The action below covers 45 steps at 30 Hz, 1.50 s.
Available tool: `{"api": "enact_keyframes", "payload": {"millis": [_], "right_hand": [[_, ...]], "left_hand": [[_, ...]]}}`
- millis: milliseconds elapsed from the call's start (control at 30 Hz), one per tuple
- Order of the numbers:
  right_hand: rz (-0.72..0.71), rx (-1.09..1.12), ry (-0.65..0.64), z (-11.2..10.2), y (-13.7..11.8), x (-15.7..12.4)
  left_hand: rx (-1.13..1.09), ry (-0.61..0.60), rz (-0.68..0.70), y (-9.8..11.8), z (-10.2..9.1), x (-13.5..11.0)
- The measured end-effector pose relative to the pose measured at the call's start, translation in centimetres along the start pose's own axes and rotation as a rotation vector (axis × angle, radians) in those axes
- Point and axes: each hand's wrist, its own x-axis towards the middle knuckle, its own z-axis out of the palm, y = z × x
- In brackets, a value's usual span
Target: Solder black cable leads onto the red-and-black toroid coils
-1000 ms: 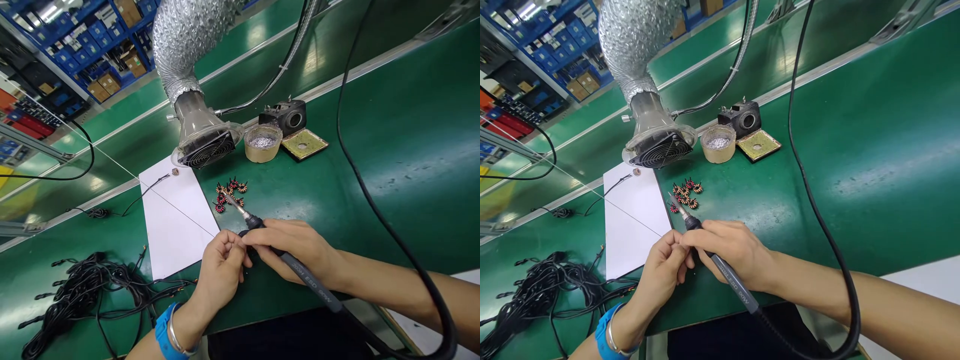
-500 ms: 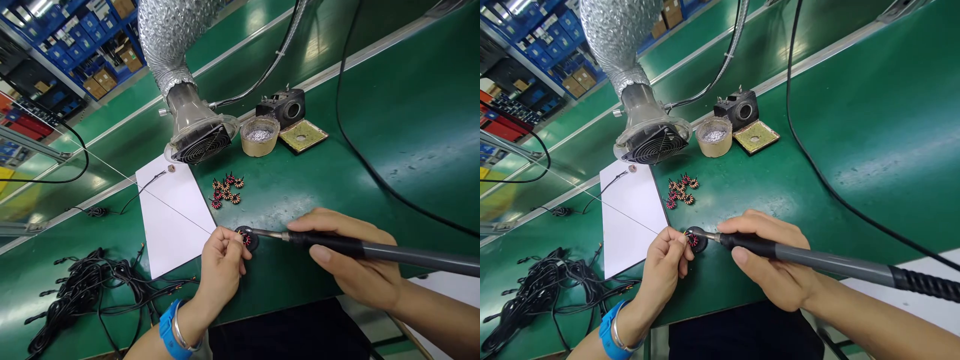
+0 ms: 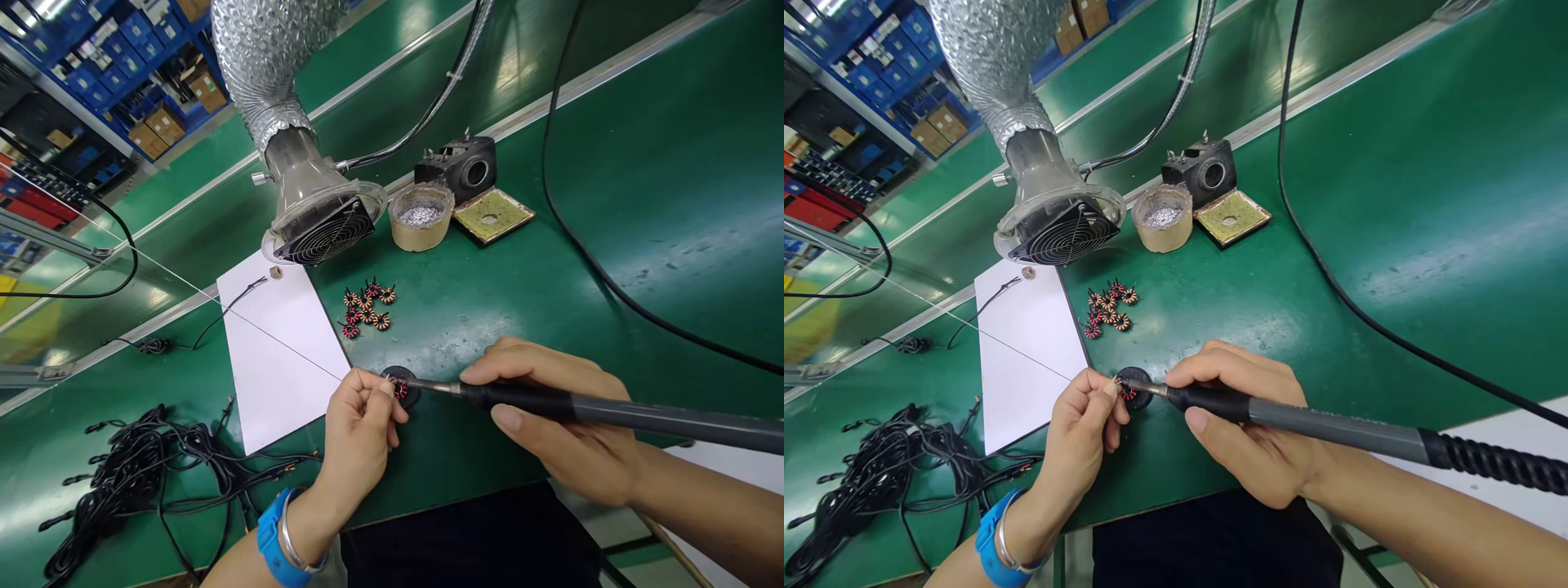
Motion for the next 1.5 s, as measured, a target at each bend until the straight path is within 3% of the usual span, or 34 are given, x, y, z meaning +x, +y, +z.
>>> {"api": "enact_keyframes", "payload": {"millis": [467,933,1167,1267,1367,1433,1500], "right_hand": [[-0.075,-0.035,0.099,0.8,-0.2,-0.3],[-0.067,-0.007,0.112,0.7,-0.1,-0.1],[-0.167,-0.19,0.118,-0.7,-0.2,2.1],[-0.235,-0.354,0.142,-2.1,1.1,4.7],[-0.3,-0.496,0.302,-3.6,4.0,7.5],[-0.274,-0.567,0.37,-4.2,6.2,8.6],[-0.232,-0.601,0.338,-4.5,7.6,8.9]], "left_hand": [[0.006,-0.013,-0.004,-0.2,-0.1,0.0],[0.021,-0.022,0.002,-0.2,-0.2,0.1],[0.009,-0.106,-0.016,-0.2,-1.0,0.1],[0.008,-0.153,-0.015,-0.2,-1.4,0.1],[0.056,-0.179,-0.008,-0.2,-1.6,0.0],[0.116,-0.186,-0.01,-0.2,-1.6,-0.1],[0.167,-0.179,-0.015,-0.3,-1.7,-0.2]]}}
